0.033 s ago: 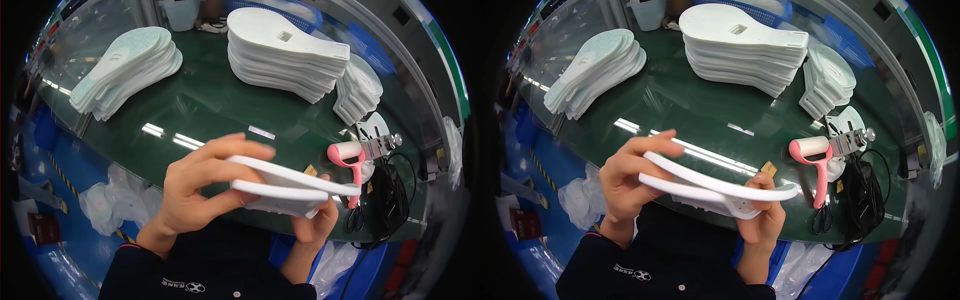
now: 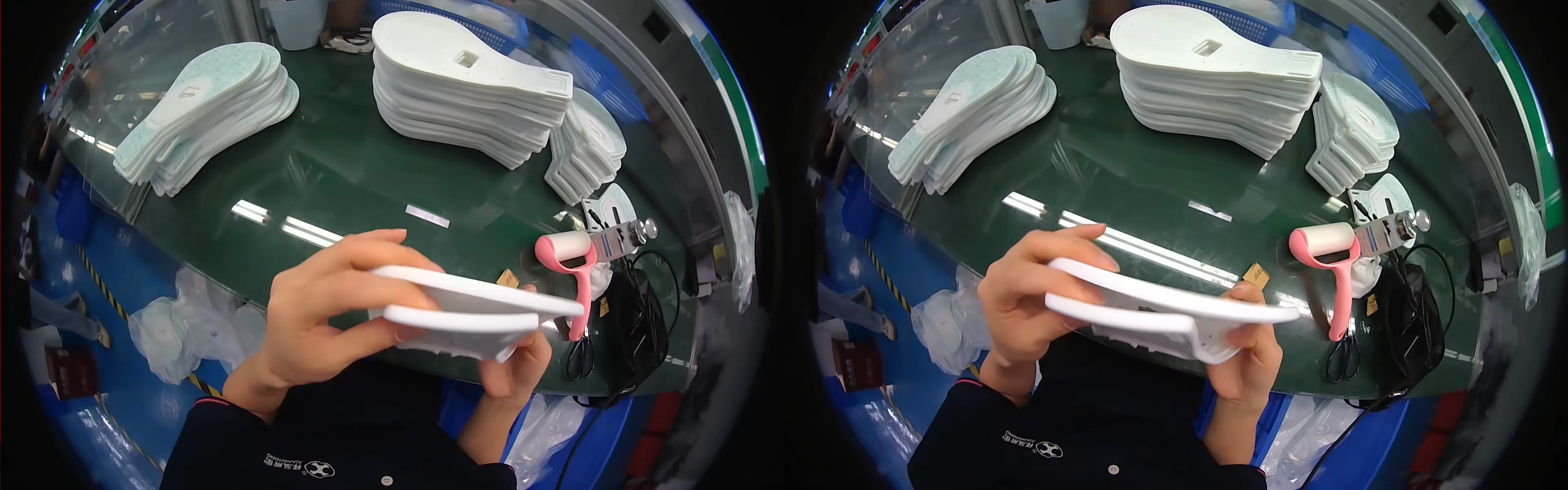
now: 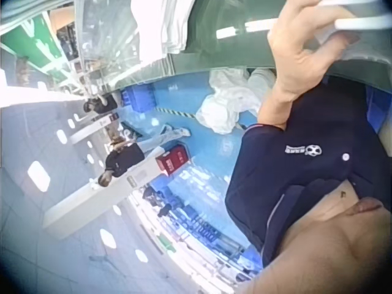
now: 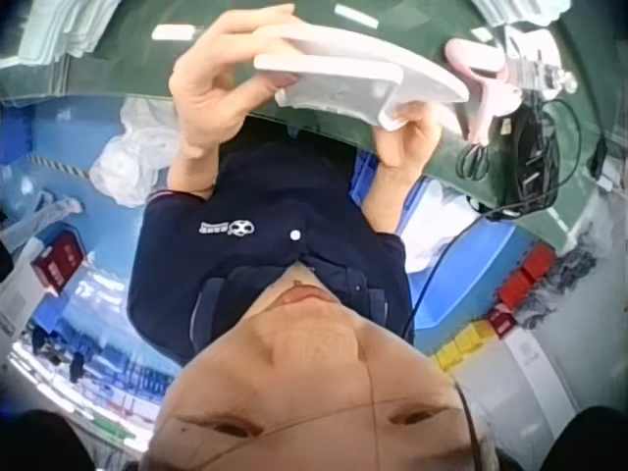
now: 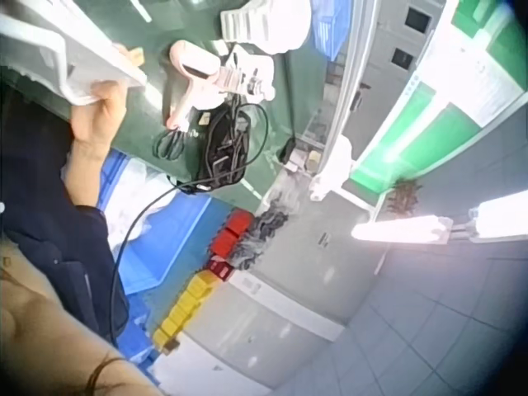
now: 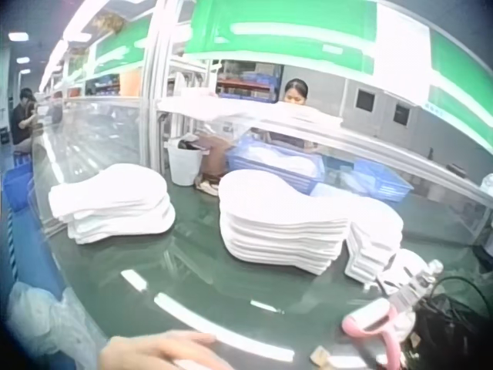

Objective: The person picks up white shoe insoles from a stack on a green table and wipes their patterned surfaces with a small brown abrasive pad. They turn the insoles over to inspect the underside and then place them back on the stack, repeating this process for multiple insoles.

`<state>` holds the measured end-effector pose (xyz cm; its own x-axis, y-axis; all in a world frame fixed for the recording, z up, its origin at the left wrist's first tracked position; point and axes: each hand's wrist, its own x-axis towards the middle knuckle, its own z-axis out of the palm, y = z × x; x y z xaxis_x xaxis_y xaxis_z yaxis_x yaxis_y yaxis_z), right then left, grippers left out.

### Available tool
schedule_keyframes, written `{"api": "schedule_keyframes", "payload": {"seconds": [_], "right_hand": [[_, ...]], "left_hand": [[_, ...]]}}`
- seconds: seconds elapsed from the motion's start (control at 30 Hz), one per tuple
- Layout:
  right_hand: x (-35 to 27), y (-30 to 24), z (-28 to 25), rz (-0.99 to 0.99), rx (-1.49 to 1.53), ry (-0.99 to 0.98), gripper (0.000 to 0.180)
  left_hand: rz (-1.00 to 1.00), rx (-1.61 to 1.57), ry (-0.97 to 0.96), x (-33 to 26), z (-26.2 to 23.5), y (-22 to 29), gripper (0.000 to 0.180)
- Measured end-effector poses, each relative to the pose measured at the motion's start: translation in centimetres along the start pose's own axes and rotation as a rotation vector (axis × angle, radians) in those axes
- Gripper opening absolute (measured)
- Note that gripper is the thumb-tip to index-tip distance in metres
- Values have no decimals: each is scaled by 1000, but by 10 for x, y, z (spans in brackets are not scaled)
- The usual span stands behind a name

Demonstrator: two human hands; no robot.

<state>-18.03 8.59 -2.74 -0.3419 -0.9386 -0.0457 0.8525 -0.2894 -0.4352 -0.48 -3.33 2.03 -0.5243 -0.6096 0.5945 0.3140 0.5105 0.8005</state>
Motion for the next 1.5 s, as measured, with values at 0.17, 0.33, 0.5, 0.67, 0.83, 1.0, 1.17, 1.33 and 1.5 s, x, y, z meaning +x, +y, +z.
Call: {"api": "schedule_keyframes", "payload": {"seconds": [0.17, 0.33, 0.5, 0.67, 0.83, 1.0, 1.17, 1.33, 1.5], "right_hand": [[3, -4, 7, -431, -681, -19, 57], [-8, -10, 45, -805, -1439, -229, 59], [-6, -9, 59, -850, -1702, -296, 46], [-5, -12, 58, -797, -1657, -378, 44], [-5, -11, 57, -792, -1576, -376, 43], [-5, -9, 55, -787, -1524, -336, 49], [-10, -12, 62, -771, -1640, -398, 59], [-2, -17, 51, -956, -1765, -575, 68], [9, -19, 26, -881, -1554, 21, 48]], "left_hand": [[222, 321, -78, 1, 5, 11, 7], [231, 404, -153, 0, 2, 23, 5], [218, 383, -135, -3, 4, 22, 9], [251, 369, -184, -4, -1, 20, 8], [261, 327, -145, -8, 1, 18, 7], [245, 295, -100, -10, 5, 14, 8], [160, 296, 2, -18, 9, 11, 13], [192, 405, -201, -3, 8, 15, 26], [31, 365, 21, -10, 7, 7, 23]]}}
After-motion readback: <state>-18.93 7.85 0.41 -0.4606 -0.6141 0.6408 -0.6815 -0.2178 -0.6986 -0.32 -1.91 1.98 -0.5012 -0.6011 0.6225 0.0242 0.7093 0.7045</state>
